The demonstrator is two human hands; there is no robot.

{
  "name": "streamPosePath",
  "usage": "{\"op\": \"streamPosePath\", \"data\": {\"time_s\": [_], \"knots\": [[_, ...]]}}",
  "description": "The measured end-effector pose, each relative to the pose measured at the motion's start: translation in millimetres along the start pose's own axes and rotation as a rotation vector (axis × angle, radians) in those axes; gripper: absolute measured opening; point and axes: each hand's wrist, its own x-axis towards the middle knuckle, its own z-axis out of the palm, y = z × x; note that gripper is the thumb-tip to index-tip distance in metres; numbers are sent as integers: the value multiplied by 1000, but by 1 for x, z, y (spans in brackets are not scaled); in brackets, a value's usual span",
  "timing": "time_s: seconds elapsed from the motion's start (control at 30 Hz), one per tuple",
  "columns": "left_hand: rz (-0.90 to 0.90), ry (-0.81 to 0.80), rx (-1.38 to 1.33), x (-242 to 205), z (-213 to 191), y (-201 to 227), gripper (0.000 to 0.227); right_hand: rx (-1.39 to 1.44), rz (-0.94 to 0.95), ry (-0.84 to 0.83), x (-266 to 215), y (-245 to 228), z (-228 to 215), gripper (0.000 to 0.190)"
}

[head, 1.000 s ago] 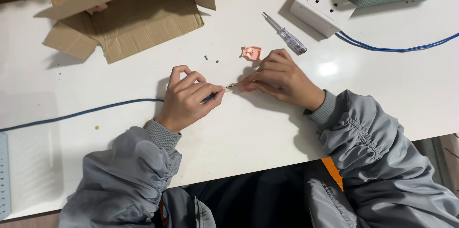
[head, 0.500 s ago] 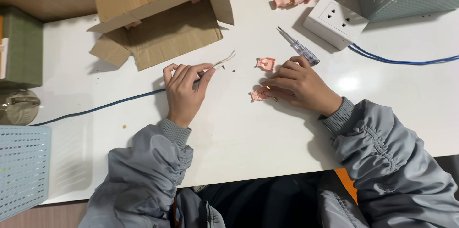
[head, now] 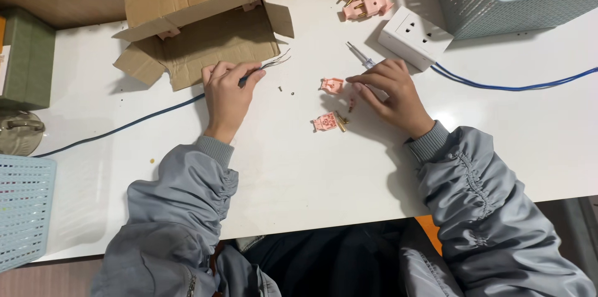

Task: The person assembles a pink electrical plug by inserting wires into the terminals and tightening them with a screwdriver. They then attach the outer casing and secure it with screws, completing the plug assembly.

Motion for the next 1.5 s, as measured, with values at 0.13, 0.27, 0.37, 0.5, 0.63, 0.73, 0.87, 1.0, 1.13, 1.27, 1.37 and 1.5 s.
{"op": "streamPosePath", "data": {"time_s": [0.13, 0.27, 0.37, 0.5, 0.63, 0.73, 0.87, 1.0, 1.13, 1.27, 1.37, 1.5], "knots": [[61, 6, 44, -10, 13, -16, 14, 12, 14, -1, 6, -2, -11, 14], [79, -5, 64, -8, 4, 1, 20, -12, -26, -118, 9, -6, -18, 10], [74, -25, 48, -11, 3, 9, 25, -26, -34, -200, 9, -9, -19, 12], [105, -102, 18, -12, -2, 15, 34, -56, -42, -270, 7, -15, -18, 7], [176, -24, 47, 0, -19, 42, 31, -79, -34, -296, 9, -24, -26, 9], [254, 29, 42, -2, -17, 57, 29, -113, -40, -305, 7, -23, -29, 7], [412, -73, -72, -5, -7, 96, 21, -103, -39, -333, 8, -20, -29, 7], [477, -191, -124, -13, 4, 128, 19, -73, -62, -358, 8, -21, -24, 12], [409, -234, -155, -30, 12, 129, 25, -124, -57, -292, -1, -20, -5, 21], [356, -242, -198, -31, 12, 131, 29, -144, -21, -317, -2, -29, -1, 19], [350, -244, -205, -30, 10, 131, 28, -146, 36, -339, -2, -32, -2, 13], [355, -260, -203, -28, 9, 131, 24, -228, 68, -297, -6, -36, 8, 18]]}}
